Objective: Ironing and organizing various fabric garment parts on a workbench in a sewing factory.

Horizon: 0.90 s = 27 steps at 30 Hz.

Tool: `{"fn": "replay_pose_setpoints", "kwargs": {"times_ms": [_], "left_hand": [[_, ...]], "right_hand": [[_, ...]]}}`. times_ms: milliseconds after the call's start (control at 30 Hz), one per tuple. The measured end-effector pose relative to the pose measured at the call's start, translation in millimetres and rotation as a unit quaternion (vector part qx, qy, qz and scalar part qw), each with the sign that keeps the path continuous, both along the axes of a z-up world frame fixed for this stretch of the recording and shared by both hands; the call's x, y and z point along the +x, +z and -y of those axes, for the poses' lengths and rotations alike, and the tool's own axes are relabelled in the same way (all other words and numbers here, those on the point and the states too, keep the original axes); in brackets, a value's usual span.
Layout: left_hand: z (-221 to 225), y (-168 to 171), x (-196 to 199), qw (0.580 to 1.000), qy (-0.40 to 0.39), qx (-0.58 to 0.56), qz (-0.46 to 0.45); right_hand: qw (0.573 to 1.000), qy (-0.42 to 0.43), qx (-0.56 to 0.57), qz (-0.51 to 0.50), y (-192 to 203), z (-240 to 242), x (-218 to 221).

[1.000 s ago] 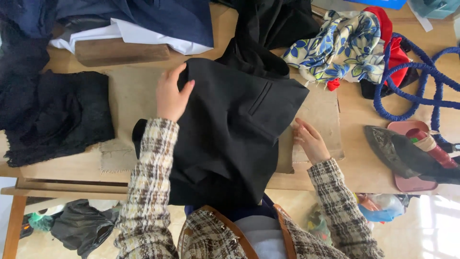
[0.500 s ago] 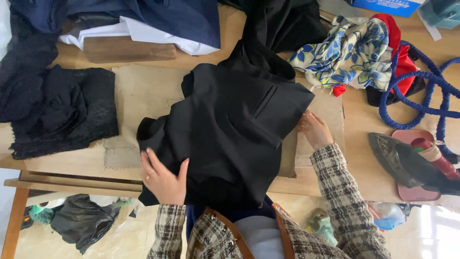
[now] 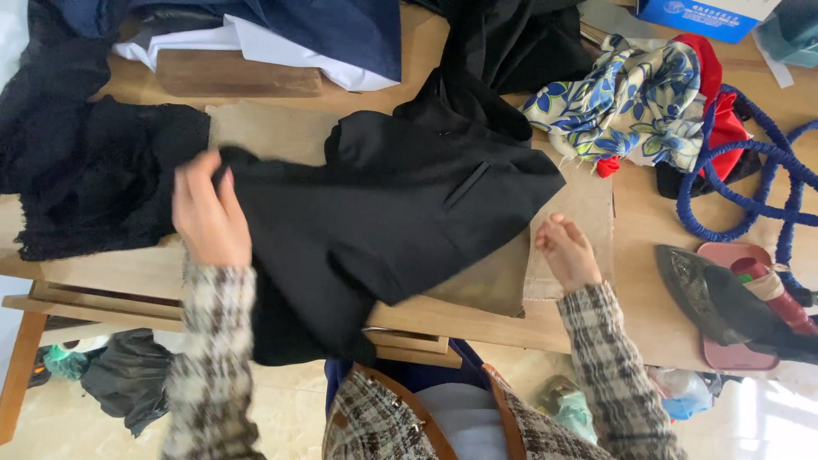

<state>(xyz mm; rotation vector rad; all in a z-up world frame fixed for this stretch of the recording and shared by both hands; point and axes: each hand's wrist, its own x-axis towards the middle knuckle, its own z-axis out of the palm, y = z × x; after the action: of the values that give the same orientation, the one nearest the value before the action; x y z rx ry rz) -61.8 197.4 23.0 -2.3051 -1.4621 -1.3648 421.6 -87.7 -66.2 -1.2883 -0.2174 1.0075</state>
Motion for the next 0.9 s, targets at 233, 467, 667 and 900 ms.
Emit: {"fn": "replay_pose_setpoints", "kwargs": {"times_ms": [233, 467, 667, 900], "left_hand": [[-91, 101, 13, 0.972, -0.083, 0.187, -0.118], [-69, 74, 19, 0.995, -0.010, -0.038, -0.089], [83, -27, 73, 0.932, -0.162, -0.319, -0.058], [142, -82, 84, 0.652, -0.042, -0.707, 0.270]], "right_hand": [[0.998, 0.053, -0.028, 0.026, 21, 20, -17], [0.993, 0.029, -0.091, 0.068, 31, -22, 1], [0.981, 0.051, -0.143, 0.118, 42, -78, 24], [0.968, 0.155, -0.158, 0.121, 26, -98, 73]]}}
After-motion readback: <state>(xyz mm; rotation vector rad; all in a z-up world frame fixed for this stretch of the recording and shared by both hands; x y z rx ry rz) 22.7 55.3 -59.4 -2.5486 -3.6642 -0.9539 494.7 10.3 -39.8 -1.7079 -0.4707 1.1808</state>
